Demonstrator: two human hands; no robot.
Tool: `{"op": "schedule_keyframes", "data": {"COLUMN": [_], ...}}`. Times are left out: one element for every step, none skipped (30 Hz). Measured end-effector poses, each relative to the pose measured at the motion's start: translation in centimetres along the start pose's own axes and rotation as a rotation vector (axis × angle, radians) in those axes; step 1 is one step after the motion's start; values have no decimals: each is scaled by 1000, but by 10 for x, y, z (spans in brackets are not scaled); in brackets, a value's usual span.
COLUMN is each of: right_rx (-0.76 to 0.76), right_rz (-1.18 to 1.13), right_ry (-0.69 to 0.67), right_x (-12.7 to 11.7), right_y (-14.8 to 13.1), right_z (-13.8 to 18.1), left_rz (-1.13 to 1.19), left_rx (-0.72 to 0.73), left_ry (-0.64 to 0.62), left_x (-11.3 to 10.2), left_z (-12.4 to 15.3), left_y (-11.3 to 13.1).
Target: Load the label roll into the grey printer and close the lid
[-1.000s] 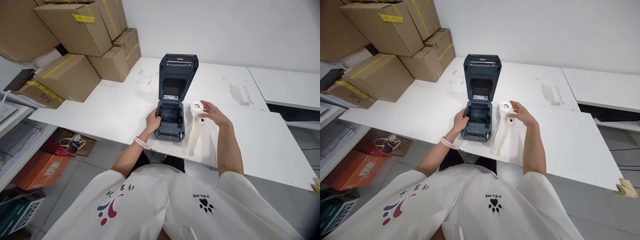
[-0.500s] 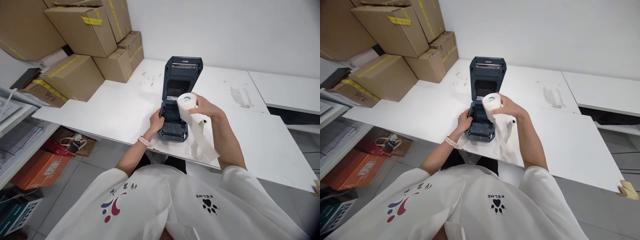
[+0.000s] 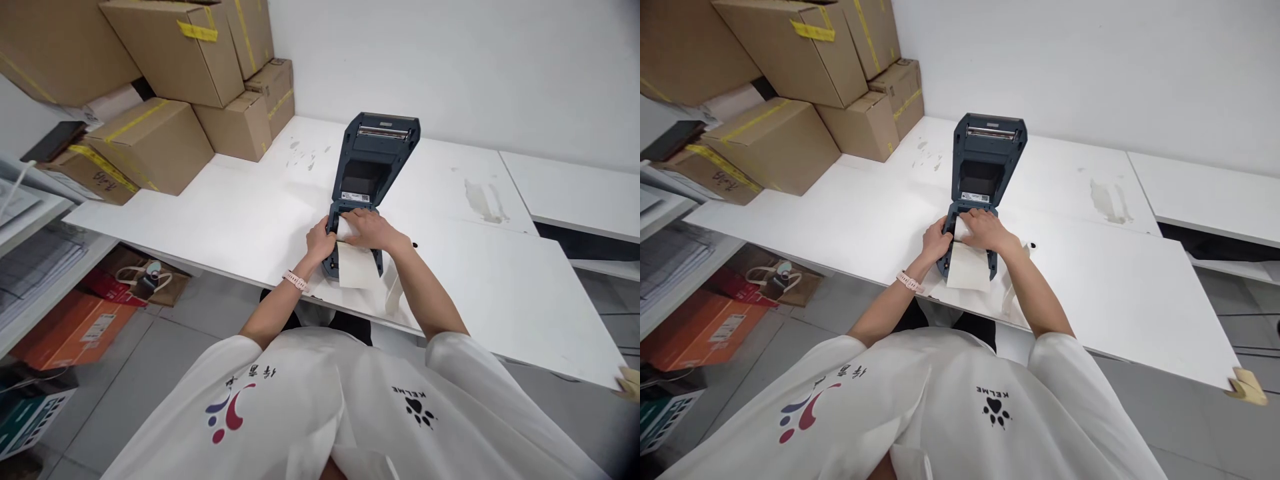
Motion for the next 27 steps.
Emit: {"op": "schedule_keyframes", "data": {"right_rx": [-32,-69,-106,-139,-159,-163,-151,-131,-109,-91,-79,-73,-69,-65,-61,-60,-59,-58,-56,-52,-47,-43,-39,-34,-29,-28,-34], "right_rz": [-36,-77,-115,-146,-164,-172,-175,-177,-180,-184,-189,-192,-193,-193,-192,-192,-193,-193,-194,-195,-196,-199,-204,-212,-225,-245,-279], "right_ry": [88,162,211,237,251,263,280,302,325,344,354,357,355,354,353,352,351,350,349,352,357,364,371,378,386,394,403], "right_x": [-1,0,4,11,19,28,36,43,48,53,56,58,60,60,59,58,57,56,54,53,51,50,49,49,49,49,48], "right_y": [-6,-12,-19,-27,-34,-40,-44,-48,-50,-52,-53,-54,-55,-55,-55,-56,-56,-56,-57,-58,-59,-60,-61,-63,-63,-63,-61], "right_z": [15,31,46,61,74,84,91,96,100,101,101,101,101,100,100,100,100,100,100,100,99,99,99,99,99,99,101], "left_rz": [22,51,91,143,203,266,325,379,427,466,501,532,558,575,583,585,585,582,580,580,580,581,583,587,592,598,605], "left_rx": [-1,-1,3,13,25,37,44,45,41,34,29,29,30,30,27,21,16,10,6,5,4,2,-3,-8,-12,-17,-17], "left_ry": [2,4,7,9,9,8,6,4,3,4,5,5,6,6,7,9,9,10,8,7,5,4,1,-1,-6,-14,-29], "left_x": [1,1,2,4,5,7,9,11,12,14,15,15,16,15,15,15,14,14,14,14,14,15,16,16,17,17,17], "left_z": [0,0,0,0,0,-1,-1,-2,-3,-3,-4,-5,-5,-5,-4,-3,-2,-2,-1,-2,-2,-3,-5,-6,-6,-4,-1], "left_y": [-1,-2,-4,-5,-6,-7,-9,-11,-13,-14,-15,-15,-15,-14,-13,-13,-12,-12,-12,-12,-12,-13,-13,-14,-14,-14,-14]}}
Point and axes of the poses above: each hand's wrist, its own z-axis away from the middle knuckle, its own x-axis out of the palm, y = z × x, the point moved 7 cm from there along -z, towards the middle knuckle, and after that the axes turned 3 degrees about -z, right-handed, at the moved point
